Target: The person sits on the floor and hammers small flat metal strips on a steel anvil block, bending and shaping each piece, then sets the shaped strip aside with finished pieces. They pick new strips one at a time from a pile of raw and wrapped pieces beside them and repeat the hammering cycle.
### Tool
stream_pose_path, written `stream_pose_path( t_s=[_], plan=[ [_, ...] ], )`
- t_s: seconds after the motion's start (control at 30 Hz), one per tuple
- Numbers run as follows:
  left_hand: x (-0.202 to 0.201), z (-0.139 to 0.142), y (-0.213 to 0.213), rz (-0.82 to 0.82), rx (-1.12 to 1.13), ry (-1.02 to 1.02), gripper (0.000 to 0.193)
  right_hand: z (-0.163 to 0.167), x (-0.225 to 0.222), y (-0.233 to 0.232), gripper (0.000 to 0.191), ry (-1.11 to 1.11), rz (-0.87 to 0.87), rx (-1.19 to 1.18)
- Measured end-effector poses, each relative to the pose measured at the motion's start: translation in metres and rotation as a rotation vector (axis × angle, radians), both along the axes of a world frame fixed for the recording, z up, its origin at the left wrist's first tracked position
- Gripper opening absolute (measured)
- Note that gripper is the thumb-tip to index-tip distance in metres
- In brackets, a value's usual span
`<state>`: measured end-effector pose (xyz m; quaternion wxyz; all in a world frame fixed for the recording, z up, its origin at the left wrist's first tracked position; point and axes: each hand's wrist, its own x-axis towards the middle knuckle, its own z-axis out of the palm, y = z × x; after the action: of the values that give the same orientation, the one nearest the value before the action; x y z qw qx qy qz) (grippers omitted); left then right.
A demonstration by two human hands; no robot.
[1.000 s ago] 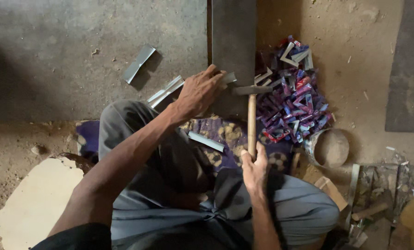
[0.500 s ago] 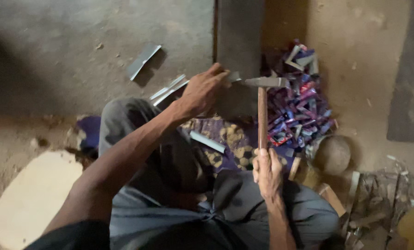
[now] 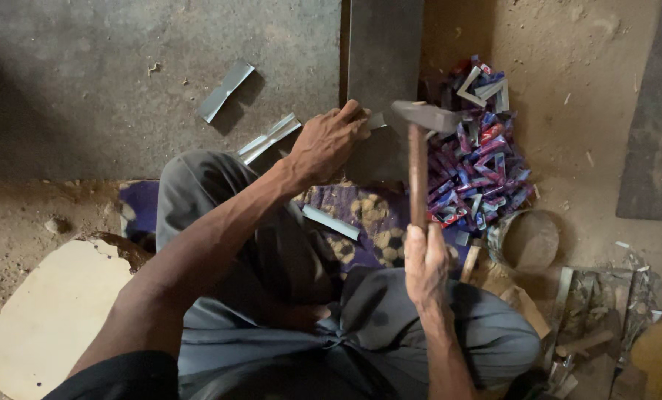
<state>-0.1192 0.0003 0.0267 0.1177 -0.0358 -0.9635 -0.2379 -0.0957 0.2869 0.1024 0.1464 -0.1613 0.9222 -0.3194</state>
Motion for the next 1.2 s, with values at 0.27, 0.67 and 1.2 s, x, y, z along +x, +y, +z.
stream_pose_path(
  t_s=[0.27,0.67,1.2],
  plan=[
    [-0.001,0.006,-0.001,-0.027,-0.105,0.001,0.032,0.004,0.005,0.006,0.034,-0.010,-0.066,-0.004],
    [-0.002,0.009,-0.001,0.028,-0.031,-0.046,0.033,0.013,0.007,-0.011,0.043,0.103,0.008,0.031],
    [0.001,0.015,-0.002,-0.009,0.011,-0.039,0.048,-0.043,0.008,0.013,0.042,0.382,0.094,-0.737]
  ],
)
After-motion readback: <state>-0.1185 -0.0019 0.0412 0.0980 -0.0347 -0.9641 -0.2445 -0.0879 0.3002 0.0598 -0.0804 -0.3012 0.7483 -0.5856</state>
